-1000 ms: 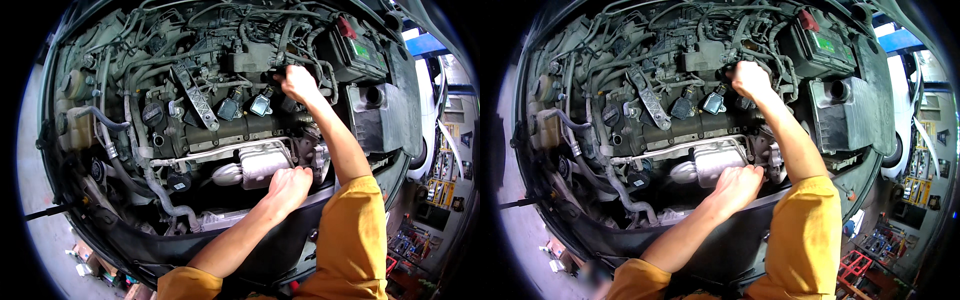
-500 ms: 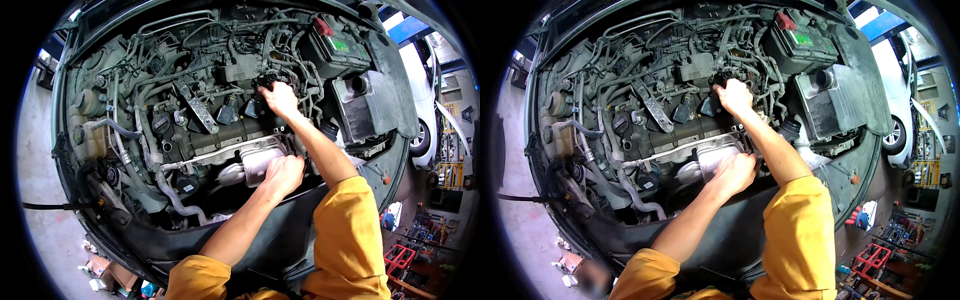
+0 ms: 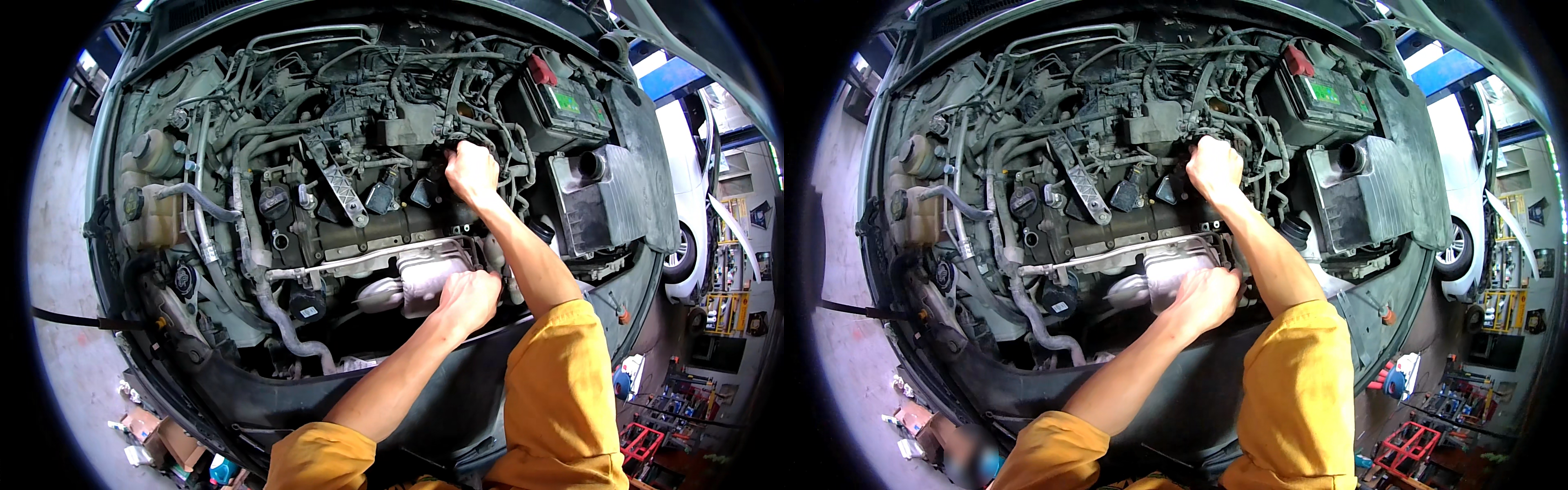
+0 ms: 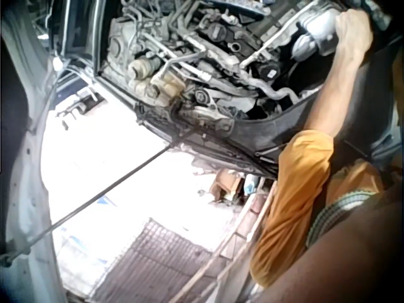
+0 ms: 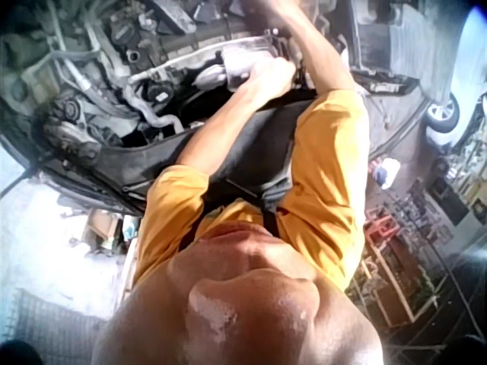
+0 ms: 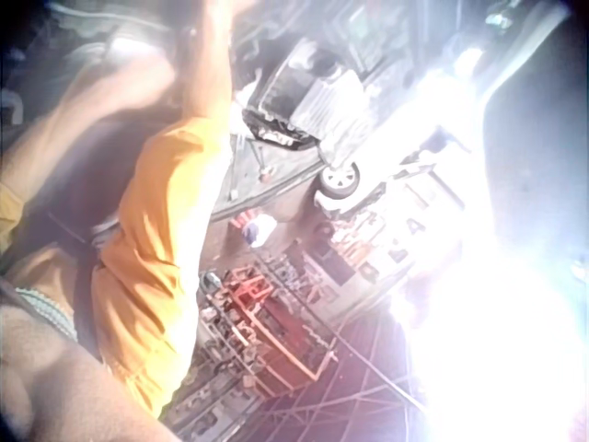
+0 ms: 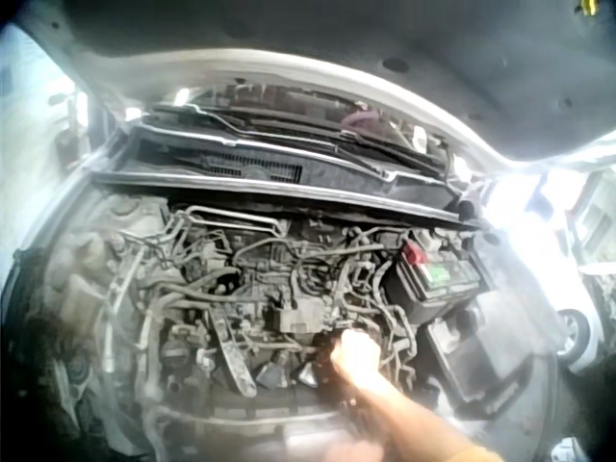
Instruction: The person works on a car engine with the hood open, using pliers to remove a small component from the engine bay. They then walk around the cluttered garage to retrieve a tool and return to the engine to continue working on the component.
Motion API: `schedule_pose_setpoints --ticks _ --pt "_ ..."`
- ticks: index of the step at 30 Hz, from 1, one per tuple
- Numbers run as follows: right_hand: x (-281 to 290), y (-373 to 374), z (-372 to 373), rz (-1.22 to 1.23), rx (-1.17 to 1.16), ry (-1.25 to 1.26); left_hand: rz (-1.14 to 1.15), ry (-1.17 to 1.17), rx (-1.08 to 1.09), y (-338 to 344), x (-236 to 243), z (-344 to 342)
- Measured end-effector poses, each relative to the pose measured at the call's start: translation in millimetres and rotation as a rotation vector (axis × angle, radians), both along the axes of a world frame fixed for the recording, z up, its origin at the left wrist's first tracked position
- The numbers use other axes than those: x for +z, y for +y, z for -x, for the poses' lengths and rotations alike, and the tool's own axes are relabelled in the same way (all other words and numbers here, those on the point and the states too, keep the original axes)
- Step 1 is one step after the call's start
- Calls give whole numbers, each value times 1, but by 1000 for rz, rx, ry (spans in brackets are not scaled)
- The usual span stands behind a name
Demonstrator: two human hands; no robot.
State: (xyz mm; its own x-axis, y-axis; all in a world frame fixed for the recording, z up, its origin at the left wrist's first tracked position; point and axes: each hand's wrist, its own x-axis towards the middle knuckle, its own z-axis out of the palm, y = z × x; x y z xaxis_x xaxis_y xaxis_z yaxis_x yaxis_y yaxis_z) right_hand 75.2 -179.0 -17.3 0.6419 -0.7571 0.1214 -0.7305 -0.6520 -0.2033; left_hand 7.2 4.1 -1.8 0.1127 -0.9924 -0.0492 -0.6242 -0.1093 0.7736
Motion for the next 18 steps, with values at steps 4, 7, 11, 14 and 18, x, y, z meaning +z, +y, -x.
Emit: schedule_pose_setpoints --ticks 4,7,11,14,18 --pt "5 -3 3 33 13 27 -3 10 -2 1 0 1" --pt "2 -7 8 66 28 9 1 18 -10 1 2 0" --pt "15 -6 7 57 -15 -82 -14 14 -6 0 -2 2" --pt "25 -16 5 31 -41 -66 -4 18 2 -1 -4 3" --pt "30 -29 10 -52 -56 -86 -25 25 -10 0 -3 3"
